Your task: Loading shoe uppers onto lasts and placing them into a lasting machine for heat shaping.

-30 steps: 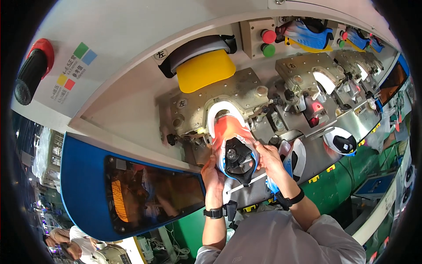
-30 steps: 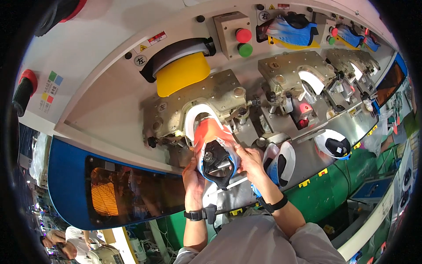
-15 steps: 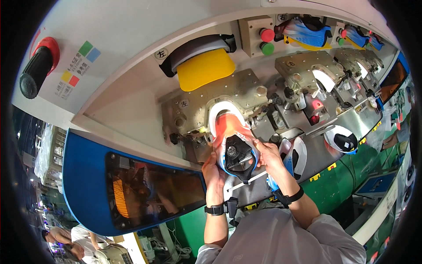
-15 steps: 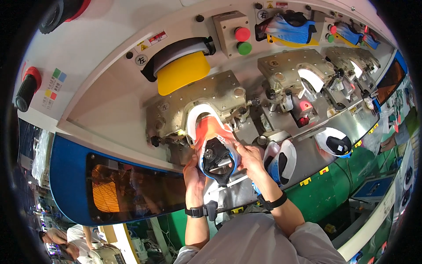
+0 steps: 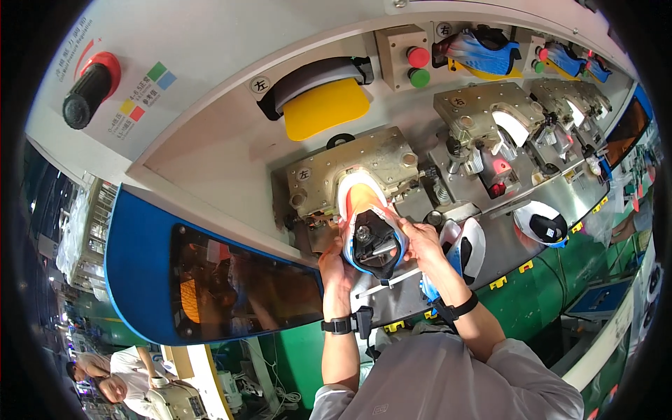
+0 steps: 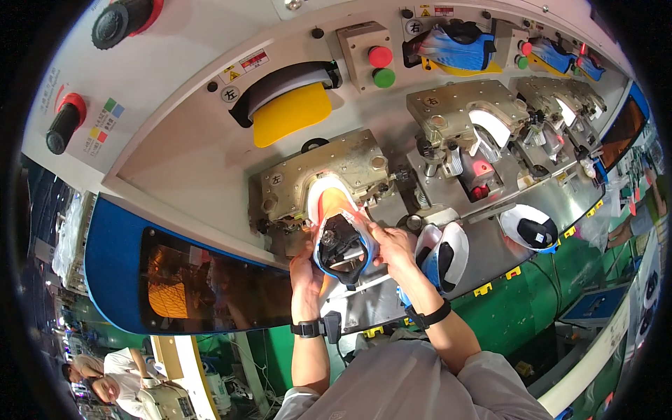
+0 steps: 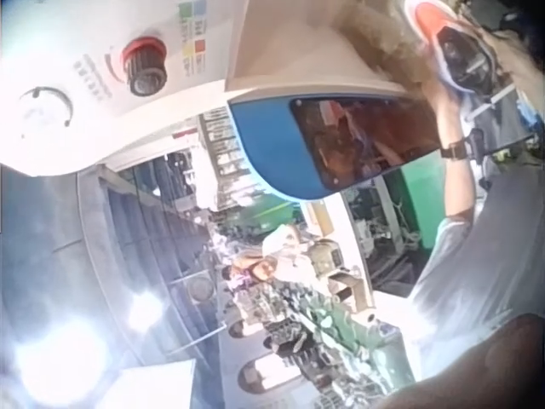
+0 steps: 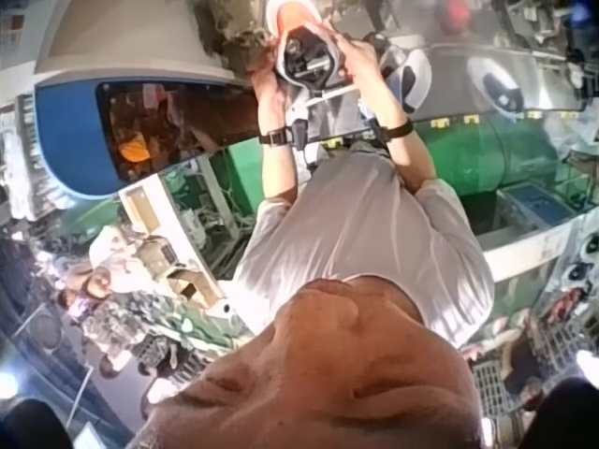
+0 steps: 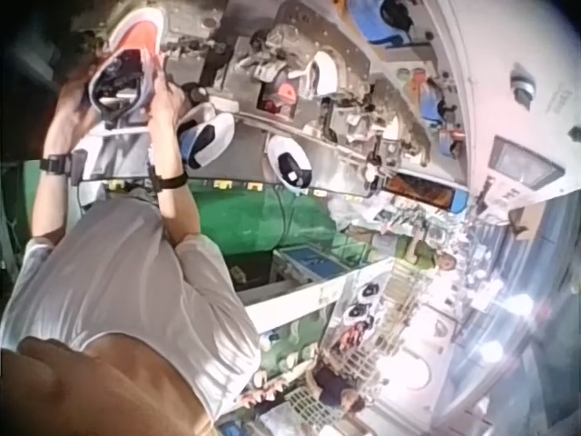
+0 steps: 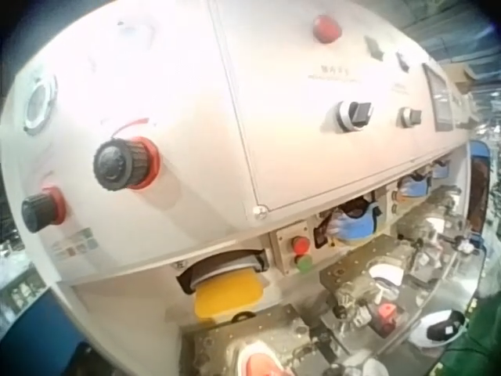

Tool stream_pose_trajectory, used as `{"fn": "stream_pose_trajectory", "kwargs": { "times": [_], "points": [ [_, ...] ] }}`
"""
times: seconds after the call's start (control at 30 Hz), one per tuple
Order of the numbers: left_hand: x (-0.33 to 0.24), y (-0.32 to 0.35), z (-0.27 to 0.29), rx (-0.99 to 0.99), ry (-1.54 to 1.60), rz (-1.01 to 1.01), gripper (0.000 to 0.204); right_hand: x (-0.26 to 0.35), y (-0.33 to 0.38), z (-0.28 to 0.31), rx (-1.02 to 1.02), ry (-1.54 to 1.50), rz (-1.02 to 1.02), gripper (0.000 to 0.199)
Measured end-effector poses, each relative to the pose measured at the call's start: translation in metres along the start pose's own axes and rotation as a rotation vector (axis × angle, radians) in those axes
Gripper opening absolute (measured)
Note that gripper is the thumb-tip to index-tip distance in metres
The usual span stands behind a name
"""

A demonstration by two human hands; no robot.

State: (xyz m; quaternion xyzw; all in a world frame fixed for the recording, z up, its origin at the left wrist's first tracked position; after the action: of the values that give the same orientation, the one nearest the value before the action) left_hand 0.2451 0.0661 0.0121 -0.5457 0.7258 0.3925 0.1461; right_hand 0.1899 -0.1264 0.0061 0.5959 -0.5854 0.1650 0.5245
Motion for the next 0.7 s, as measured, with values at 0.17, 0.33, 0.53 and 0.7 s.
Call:
{"fn": "stream_pose_trajectory", "kwargs": {
  "times": [0.17,0.33,0.53,0.7],
  "points": [
    [0.004,-0.008,0.015,-0.039,-0.027,0.028,0.026,-0.007,-0.004,0.003,0.011,0.024,-0.002,0.033],
    [0.005,-0.005,0.013,-0.035,-0.081,0.046,0.026,-0.005,0.0,0.003,0.03,0.007,-0.002,0.033],
    [0.012,-0.023,0.03,-0.011,-0.001,0.118,0.027,-0.01,-0.005,-0.001,0.036,0.105,-0.016,0.033],
    [0.02,-0.018,0.017,0.01,0.028,0.149,0.026,-0.005,-0.004,0.006,0.009,0.096,0.008,0.035]
  ]
}}
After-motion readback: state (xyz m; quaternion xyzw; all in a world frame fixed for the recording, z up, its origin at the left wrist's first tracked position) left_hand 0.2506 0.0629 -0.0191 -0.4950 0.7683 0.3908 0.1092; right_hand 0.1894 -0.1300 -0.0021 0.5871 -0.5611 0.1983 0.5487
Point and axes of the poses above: each hand's wrist, its own y-axis away from the middle knuckle, its own z-axis out of the back of the hand, x = y × z, the point moved 2 cm from there along -y, towards the middle knuckle, and after that the axes turned 1 degree about -x, right-handed, at the moved point
